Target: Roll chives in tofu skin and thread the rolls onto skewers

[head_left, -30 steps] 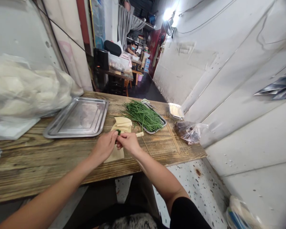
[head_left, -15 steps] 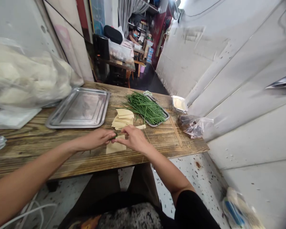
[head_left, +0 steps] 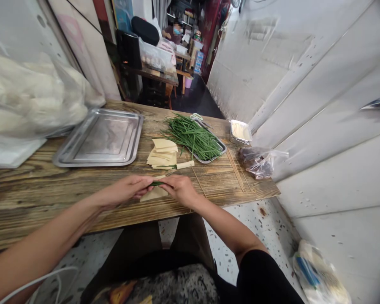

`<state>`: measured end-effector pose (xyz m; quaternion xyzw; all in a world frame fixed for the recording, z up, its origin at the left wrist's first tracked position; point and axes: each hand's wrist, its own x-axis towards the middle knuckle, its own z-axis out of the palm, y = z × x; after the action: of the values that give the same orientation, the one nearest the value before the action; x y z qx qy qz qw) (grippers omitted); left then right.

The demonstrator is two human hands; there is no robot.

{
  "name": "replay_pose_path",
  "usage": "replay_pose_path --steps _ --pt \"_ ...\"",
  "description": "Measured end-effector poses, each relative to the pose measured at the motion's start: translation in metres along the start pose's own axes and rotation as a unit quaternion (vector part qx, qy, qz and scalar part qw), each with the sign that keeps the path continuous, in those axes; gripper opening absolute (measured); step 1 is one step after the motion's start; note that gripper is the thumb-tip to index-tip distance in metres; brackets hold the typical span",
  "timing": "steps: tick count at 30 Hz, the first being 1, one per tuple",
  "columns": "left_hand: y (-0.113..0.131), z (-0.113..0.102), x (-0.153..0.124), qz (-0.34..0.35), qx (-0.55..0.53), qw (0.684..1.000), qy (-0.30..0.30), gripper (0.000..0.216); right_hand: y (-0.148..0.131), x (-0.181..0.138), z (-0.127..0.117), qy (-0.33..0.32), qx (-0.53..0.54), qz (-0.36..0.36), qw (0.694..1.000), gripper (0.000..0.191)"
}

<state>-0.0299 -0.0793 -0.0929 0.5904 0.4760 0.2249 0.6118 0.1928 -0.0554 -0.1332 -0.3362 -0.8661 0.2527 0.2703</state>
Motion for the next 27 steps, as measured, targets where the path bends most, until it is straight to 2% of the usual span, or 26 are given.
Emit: replay_pose_path --steps 4,8,12,19,21,24,27 --pt "-0.021 0.009 0.002 0.001 -0.014 0.997 0.070 0.073 0.002 0.002 0.009 -0.005 0.033 0.056 0.998 0.022" --pt "-0.032 0.016 0.004 -0.001 -0.002 0.994 0.106 0.071 -0.005 0.006 -0.002 -0.084 0.016 0.038 0.996 0.030" --pt "-0.027 0.016 0.005 -0.008 -0.020 0.997 0.069 0.063 -0.010 0.012 -0.014 -0.097 -0.034 0.014 0.995 0.015" --pt "-0.018 0.012 0.007 -0.011 -0.063 0.997 0.042 0.066 -0.011 0.004 -0.012 -0.072 -0.066 -0.002 0.995 0.019" --pt "-0.022 0.013 0.007 -0.020 -0.058 0.996 0.066 0.066 -0.008 -0.001 -0.008 -0.067 -0.075 -0.011 0.995 0.018" --pt "-0.033 0.012 0.004 -0.029 -0.016 0.989 0.144 0.066 -0.002 -0.007 -0.002 -0.049 -0.051 -0.028 0.997 0.017" --pt "-0.045 0.010 -0.003 0.009 0.050 0.980 0.194 0.059 0.004 -0.009 0.005 -0.055 -0.045 -0.053 0.996 0.018"
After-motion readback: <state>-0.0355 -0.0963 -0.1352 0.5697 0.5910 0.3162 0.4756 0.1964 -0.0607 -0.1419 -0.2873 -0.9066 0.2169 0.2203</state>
